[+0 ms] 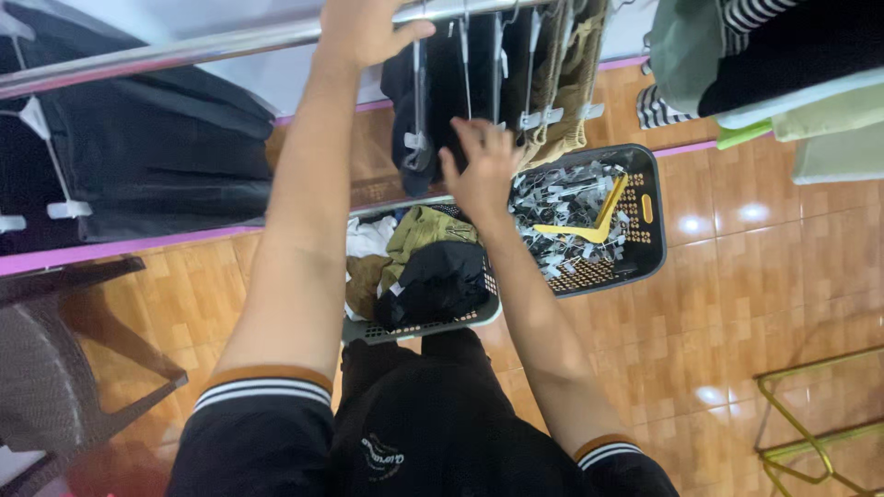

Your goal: The person sits on the floor and hangs clothes using hangers with clips. They pick up garments from a laundry basket, attach them to hangers, and place the hangers on a nearby clothing rack.

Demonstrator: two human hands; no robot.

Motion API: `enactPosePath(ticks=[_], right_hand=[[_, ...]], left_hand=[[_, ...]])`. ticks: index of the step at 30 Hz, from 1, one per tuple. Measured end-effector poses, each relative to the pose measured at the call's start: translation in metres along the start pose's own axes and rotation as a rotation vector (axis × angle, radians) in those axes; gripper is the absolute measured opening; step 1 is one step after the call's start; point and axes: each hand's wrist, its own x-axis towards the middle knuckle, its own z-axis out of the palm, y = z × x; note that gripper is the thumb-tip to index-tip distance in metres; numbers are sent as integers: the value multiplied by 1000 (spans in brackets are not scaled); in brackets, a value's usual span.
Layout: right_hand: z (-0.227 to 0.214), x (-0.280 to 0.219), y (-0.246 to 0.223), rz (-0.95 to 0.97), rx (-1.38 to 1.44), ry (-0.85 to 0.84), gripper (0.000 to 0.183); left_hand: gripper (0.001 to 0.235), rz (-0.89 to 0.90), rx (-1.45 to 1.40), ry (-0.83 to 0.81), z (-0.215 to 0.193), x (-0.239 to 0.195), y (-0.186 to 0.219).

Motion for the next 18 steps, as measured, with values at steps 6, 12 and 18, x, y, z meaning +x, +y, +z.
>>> enactPosePath(ticks=[6,12,18], right_hand=[[10,60,23,-24,111,74,58],[41,117,49,21,243,131,46],[53,133,58,119,134,78,23]], left_hand=[[39,61,-85,16,-36,7,28],[51,76,-5,7,-44,11,41],[63,71,78,3,-38,10,38]])
